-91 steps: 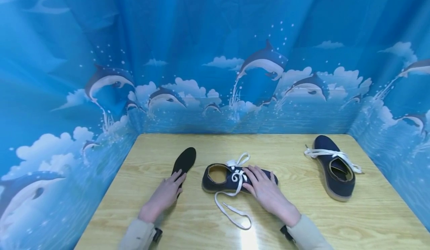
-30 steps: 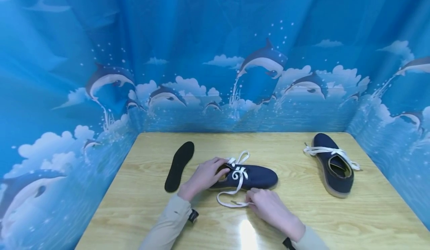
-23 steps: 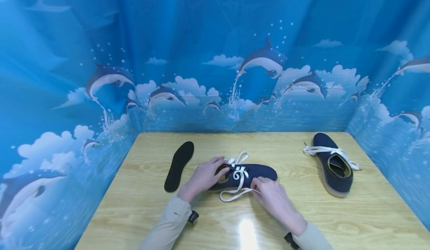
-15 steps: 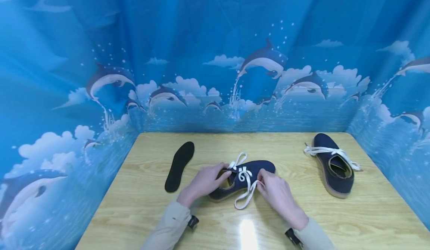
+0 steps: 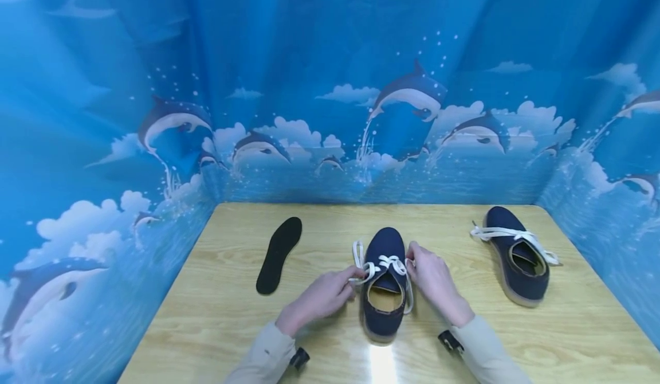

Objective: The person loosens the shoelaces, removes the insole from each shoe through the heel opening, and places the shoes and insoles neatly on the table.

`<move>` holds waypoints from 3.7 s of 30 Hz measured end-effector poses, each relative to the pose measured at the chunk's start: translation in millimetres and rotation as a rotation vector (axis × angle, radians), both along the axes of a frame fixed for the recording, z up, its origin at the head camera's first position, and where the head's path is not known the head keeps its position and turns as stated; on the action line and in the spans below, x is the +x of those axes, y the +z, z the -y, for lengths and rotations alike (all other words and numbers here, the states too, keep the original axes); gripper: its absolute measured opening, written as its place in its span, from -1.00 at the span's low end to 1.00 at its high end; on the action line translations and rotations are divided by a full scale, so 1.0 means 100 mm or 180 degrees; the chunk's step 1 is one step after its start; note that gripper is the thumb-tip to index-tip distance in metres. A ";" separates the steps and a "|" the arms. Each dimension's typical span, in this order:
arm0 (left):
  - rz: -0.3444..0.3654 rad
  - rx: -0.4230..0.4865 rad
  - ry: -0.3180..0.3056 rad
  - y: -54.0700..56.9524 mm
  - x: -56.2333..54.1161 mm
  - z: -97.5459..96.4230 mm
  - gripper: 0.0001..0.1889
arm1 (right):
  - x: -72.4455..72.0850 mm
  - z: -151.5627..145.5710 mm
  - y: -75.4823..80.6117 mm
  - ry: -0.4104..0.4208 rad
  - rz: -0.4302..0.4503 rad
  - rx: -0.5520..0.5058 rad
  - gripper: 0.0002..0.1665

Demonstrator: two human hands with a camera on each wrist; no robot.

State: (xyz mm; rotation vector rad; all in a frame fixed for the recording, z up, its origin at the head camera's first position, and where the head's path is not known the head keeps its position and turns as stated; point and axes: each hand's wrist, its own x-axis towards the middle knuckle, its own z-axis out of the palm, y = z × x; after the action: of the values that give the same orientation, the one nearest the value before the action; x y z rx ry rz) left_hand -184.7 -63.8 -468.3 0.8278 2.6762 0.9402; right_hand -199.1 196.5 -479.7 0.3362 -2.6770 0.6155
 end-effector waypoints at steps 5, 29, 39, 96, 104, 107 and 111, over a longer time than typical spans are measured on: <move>-0.0458 -0.0252 0.0280 -0.03 -0.12 -0.02 -0.56 | 0.04 -0.06 0.00 -0.0047 0.0284 -0.0221 -0.87; -0.0366 0.0104 0.0599 -0.18 -0.12 -0.35 -0.80 | 0.46 0.07 -0.04 -0.0078 0.1251 -0.0903 -0.58; -0.0011 0.0640 0.1048 -0.11 0.24 -0.42 -0.68 | 0.39 0.17 -0.03 -0.0040 0.1242 -0.1196 -0.45; 0.0753 0.1318 0.1014 -0.30 -0.42 -1.81 -0.38 | -0.34 -0.97 -0.07 -0.0379 0.2048 -0.2287 -0.23; 0.0651 0.1276 0.1197 -0.30 -0.51 -1.72 -0.39 | -0.29 -1.04 -0.05 -0.0234 0.1912 -0.2264 -0.15; 0.0531 0.1152 0.1215 -0.27 -0.52 -1.66 -0.34 | -0.23 -1.06 -0.01 -0.0104 0.1707 -0.2317 -0.13; 0.0585 0.1178 0.1210 -0.24 -0.50 -1.58 -0.30 | -0.14 -1.09 0.07 -0.0178 0.1451 -0.1952 -0.14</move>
State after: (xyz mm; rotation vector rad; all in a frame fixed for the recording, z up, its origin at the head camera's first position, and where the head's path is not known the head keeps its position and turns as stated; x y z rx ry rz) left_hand -234.3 94.3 -492.3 0.2638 2.5790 1.5484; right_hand -213.5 306.0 -472.9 -0.0609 -2.6995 1.5945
